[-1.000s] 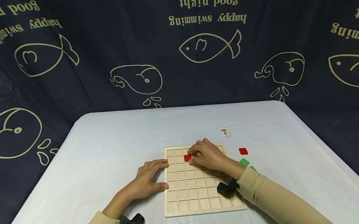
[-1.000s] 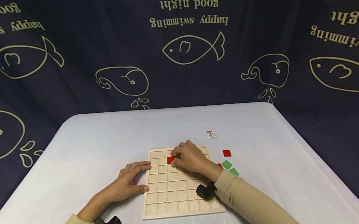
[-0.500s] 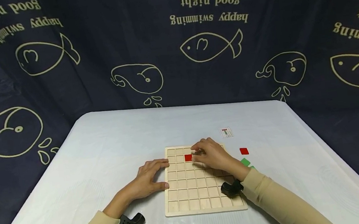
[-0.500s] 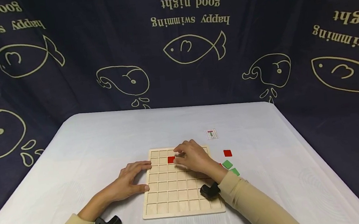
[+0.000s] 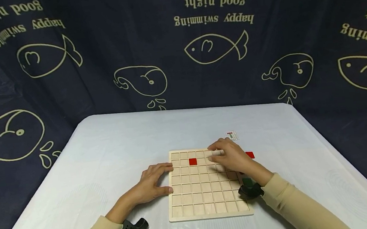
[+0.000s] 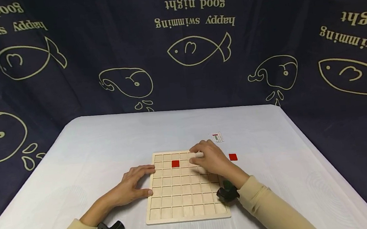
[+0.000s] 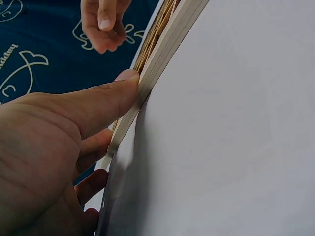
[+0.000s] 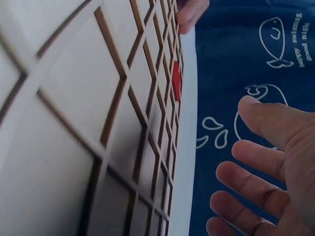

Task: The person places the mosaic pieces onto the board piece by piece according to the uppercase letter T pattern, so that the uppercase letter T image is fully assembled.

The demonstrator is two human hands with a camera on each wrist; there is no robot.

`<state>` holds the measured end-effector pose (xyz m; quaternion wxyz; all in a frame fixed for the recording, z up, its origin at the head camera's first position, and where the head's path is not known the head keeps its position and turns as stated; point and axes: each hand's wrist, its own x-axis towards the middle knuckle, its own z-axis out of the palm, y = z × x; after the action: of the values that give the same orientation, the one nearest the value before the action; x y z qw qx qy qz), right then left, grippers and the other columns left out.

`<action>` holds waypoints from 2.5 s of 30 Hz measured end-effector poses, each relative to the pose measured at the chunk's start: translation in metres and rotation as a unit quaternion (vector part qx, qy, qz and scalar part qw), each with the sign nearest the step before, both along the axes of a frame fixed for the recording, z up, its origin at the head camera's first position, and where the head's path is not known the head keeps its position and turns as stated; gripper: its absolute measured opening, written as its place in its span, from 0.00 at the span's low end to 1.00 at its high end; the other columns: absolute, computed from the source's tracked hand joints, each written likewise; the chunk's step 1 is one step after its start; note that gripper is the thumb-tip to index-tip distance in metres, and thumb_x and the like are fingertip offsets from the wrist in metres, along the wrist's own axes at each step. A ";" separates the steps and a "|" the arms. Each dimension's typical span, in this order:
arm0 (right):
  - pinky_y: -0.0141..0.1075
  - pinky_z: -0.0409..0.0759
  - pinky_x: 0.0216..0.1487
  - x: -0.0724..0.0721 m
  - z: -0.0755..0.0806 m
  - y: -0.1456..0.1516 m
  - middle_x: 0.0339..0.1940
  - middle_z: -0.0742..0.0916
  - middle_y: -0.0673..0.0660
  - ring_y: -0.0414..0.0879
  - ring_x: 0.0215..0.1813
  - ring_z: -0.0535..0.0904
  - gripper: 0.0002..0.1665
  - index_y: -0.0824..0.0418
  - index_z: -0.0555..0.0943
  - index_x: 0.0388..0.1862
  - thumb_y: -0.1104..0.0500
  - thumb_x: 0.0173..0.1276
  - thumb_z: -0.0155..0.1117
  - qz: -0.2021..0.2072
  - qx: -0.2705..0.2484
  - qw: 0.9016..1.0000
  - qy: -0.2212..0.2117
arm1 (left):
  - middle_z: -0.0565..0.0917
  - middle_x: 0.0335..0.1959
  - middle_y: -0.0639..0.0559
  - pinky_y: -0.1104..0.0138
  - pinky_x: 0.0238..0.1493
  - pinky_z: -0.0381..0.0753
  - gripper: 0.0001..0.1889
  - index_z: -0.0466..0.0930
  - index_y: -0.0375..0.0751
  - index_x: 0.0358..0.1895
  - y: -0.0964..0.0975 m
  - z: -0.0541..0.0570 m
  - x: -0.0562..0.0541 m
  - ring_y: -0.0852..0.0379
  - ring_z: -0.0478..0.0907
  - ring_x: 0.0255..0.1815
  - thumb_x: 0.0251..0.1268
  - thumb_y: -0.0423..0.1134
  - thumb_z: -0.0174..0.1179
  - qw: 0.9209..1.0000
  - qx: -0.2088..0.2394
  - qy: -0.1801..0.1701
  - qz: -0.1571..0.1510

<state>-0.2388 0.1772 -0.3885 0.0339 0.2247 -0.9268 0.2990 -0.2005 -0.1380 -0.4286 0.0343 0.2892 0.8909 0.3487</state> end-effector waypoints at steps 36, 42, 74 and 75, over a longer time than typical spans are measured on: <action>0.47 0.79 0.48 0.002 -0.013 0.080 0.46 0.84 0.57 0.54 0.51 0.76 0.21 0.62 0.82 0.50 0.53 0.61 0.68 -0.086 0.006 0.996 0.012 | 0.66 0.69 0.49 0.47 0.63 0.52 0.33 0.70 0.44 0.63 0.000 0.000 0.000 0.46 0.59 0.68 0.52 0.47 0.68 1.000 0.003 -0.006 0.004; 0.50 0.77 0.48 0.000 -0.015 0.088 0.45 0.84 0.58 0.54 0.50 0.76 0.20 0.62 0.82 0.49 0.52 0.61 0.68 -0.104 0.021 0.994 0.010 | 0.66 0.69 0.49 0.46 0.63 0.52 0.33 0.70 0.44 0.63 0.000 0.000 0.000 0.45 0.59 0.68 0.52 0.47 0.68 1.000 0.003 -0.007 0.003; 0.39 0.66 0.39 -0.007 -0.026 0.112 0.38 0.83 0.58 0.49 0.40 0.71 0.16 0.63 0.84 0.44 0.59 0.56 0.69 -0.116 0.092 0.989 0.011 | 0.66 0.69 0.48 0.46 0.63 0.52 0.33 0.70 0.43 0.62 0.000 0.000 0.000 0.44 0.59 0.68 0.53 0.48 0.68 1.000 0.000 0.001 0.001; 0.39 0.66 0.39 -0.007 -0.026 0.112 0.38 0.83 0.58 0.49 0.40 0.71 0.16 0.63 0.84 0.44 0.59 0.56 0.69 -0.116 0.093 0.989 0.011 | 0.66 0.69 0.48 0.46 0.63 0.52 0.33 0.70 0.42 0.62 0.000 0.000 0.000 0.44 0.59 0.68 0.53 0.48 0.68 1.000 0.001 0.000 0.001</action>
<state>-0.2457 0.2896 -0.4141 0.0573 0.1215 -0.9698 0.2034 -0.2004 -0.1383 -0.4284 0.0333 0.2887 0.8907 0.3495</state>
